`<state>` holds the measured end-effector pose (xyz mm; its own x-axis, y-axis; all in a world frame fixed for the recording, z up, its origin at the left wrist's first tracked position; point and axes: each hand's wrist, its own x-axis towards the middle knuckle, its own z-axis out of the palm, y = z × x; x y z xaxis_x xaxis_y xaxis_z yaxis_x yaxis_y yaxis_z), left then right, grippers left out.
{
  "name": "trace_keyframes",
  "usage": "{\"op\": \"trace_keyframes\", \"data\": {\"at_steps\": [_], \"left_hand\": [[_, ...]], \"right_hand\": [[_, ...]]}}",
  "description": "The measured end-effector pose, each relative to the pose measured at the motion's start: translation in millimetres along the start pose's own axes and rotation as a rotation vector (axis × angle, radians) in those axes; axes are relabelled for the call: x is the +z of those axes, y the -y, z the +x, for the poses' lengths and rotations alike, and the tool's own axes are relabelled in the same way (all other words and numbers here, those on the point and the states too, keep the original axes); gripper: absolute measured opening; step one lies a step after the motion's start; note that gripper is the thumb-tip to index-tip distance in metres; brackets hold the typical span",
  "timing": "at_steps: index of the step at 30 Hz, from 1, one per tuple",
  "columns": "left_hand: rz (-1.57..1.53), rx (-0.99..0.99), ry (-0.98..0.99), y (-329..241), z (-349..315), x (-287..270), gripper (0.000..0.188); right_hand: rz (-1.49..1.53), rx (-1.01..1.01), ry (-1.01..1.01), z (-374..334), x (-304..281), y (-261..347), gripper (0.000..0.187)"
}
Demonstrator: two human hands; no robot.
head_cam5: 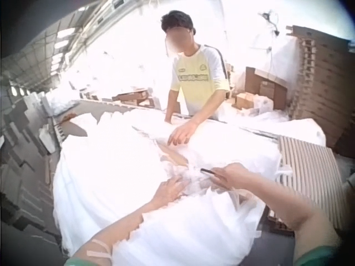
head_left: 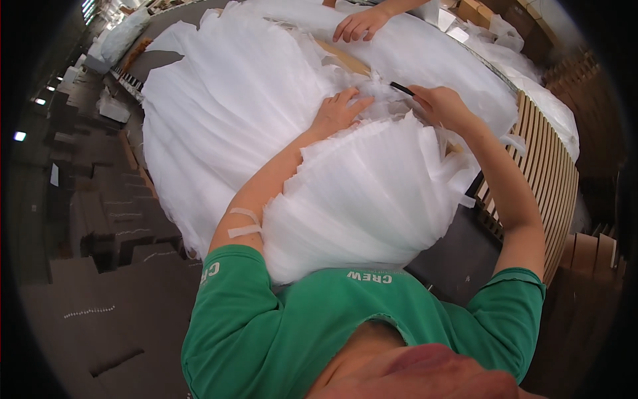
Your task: The person unrolls large sheets of white foam and plastic wrap on a workbench, cutting the material with a blade and separating it from a cardboard tube with the help of another person.
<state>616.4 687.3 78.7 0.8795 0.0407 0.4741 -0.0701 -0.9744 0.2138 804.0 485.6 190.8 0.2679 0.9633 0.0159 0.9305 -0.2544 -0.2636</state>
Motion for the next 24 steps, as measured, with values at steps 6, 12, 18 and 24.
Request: {"op": "trace_keyframes", "data": {"at_steps": [6,12,18,24], "left_hand": [[-0.091,-0.118,0.186,0,-3,-7,0.052],[0.123,0.106,0.005,-16,-5,-13,0.025],[0.011,0.079,-0.033,-13,-4,-5,0.021],[0.153,0.096,0.034,-13,1,-15,0.014]], "right_hand": [[0.132,-0.028,-0.107,-103,0,-30,0.024],[0.077,-0.04,-0.37,-65,-4,5,0.024],[0.083,0.081,-0.283,-52,19,-9,0.024],[0.181,0.28,-0.28,-205,13,-2,0.024]]}}
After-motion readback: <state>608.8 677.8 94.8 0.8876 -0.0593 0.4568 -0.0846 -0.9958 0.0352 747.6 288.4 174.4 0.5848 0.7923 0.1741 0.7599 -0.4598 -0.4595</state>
